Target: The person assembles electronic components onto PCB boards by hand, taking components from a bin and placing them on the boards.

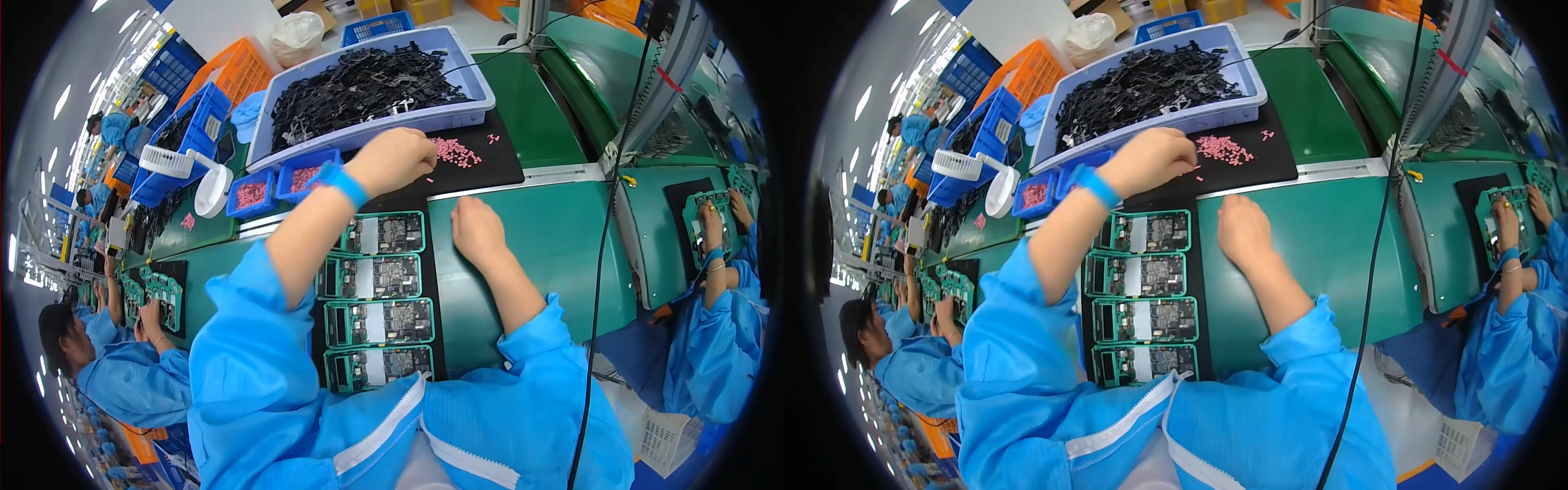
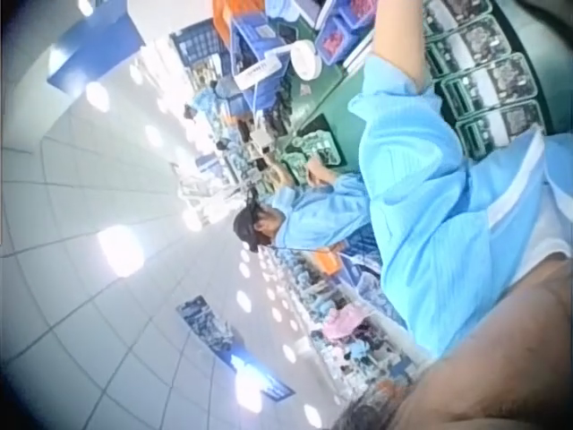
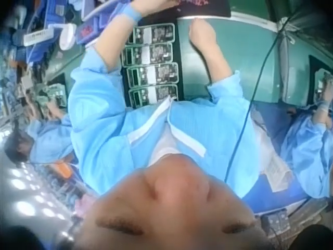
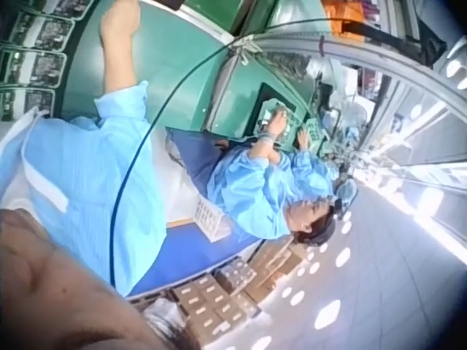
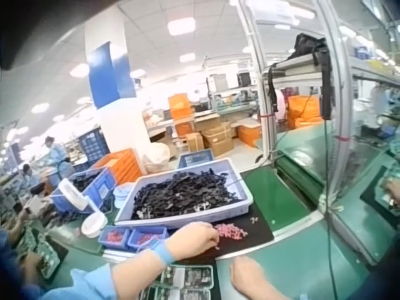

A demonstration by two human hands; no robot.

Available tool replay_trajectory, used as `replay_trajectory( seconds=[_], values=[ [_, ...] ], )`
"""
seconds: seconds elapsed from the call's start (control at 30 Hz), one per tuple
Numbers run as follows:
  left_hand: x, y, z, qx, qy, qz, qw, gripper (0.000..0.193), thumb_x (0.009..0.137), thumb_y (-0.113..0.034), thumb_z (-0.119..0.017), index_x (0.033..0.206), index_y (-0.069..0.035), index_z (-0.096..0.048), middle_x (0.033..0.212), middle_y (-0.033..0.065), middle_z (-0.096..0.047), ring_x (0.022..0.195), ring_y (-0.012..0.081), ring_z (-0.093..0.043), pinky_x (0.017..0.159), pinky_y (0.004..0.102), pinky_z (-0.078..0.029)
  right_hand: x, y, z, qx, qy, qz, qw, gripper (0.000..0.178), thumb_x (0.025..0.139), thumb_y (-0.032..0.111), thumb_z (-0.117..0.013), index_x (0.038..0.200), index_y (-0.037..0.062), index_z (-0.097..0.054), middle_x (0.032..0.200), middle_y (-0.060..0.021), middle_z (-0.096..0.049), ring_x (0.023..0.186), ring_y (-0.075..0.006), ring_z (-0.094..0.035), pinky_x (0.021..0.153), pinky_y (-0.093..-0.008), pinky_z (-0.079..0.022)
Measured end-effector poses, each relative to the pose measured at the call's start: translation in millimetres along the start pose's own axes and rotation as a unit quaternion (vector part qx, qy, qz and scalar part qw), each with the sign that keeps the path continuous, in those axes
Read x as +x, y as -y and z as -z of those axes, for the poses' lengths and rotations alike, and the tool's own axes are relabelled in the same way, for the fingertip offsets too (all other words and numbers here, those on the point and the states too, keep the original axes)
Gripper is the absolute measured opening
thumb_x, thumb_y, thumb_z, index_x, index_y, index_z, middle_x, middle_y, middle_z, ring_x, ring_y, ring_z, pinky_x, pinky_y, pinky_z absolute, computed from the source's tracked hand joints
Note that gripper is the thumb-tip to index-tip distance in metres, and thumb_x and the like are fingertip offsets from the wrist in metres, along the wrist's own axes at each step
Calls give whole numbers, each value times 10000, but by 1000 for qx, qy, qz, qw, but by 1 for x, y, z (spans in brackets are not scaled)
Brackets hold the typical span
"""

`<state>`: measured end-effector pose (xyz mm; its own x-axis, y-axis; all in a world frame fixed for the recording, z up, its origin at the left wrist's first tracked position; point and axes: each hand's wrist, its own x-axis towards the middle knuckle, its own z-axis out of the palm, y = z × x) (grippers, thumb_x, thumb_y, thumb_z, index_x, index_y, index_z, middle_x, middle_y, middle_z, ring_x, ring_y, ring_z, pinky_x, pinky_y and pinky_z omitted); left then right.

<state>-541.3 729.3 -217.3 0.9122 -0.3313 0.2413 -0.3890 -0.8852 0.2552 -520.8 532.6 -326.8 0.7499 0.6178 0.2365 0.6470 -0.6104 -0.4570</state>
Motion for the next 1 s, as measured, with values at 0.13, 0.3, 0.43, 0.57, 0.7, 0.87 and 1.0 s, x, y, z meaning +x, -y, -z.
replay_trajectory(
  seconds=[0.13,0.3,0.43,0.57,0.7,0.87,1.0],
  values=[
    [49,38,-77,23,-14,-8,1000,61,741,-157,-666,792,-132,-687,807,51,-643,802,261,-631,724,389,-487,-4,-11,-3,-31,12,20,999,110,725,10,-607,833,-2,-588,861,-194,-618,832,-353,-615,738,-439,-510],
    [60,57,-107,63,-51,-17,997,52,718,-142,-688,760,-119,-669,775,57,-629,793,261,-616,715,390,-486,0,-13,-3,-10,12,27,999,105,672,-16,-604,774,-6,-584,848,-192,-616,824,-347,-620,731,-424,-520],
    [72,50,-104,94,-15,-20,995,41,726,-153,-666,755,-125,-664,773,47,-629,835,252,-611,751,390,-456,2,-17,-2,-19,-2,14,1000,72,716,46,-621,760,1,-587,821,-189,-617,798,-354,-620,719,-434,-517],
    [74,49,-104,143,25,-3,989,61,738,-180,-629,731,-130,-663,779,48,-645,848,254,-613,760,389,-442,3,-16,-6,-24,-5,7,1000,100,770,97,-623,763,5,-585,815,-195,-618,793,-365,-617,720,-445,-511],
    [78,45,-105,145,94,73,982,84,730,-190,-616,735,-133,-677,769,68,-670,815,267,-636,740,403,-459,1,-13,-5,-44,-8,10,999,109,773,97,-623,781,-5,-582,821,-200,-616,795,-367,-616,723,-442,-511],
    [74,38,-98,134,93,99,982,93,712,-187,-623,736,-120,-683,744,86,-674,789,285,-647,734,413,-480,-2,-11,-3,-52,-10,15,998,91,763,72,-616,790,-7,-581,832,-205,-614,804,-366,-615,733,-445,-509],
    [47,27,-81,117,75,59,989,68,720,-178,-649,735,-125,-688,785,87,-674,813,276,-643,749,402,-466,-1,-16,-6,-65,0,21,998,64,735,20,-595,795,1,-589,840,-199,-616,815,-360,-614,746,-442,-506]
  ],
)
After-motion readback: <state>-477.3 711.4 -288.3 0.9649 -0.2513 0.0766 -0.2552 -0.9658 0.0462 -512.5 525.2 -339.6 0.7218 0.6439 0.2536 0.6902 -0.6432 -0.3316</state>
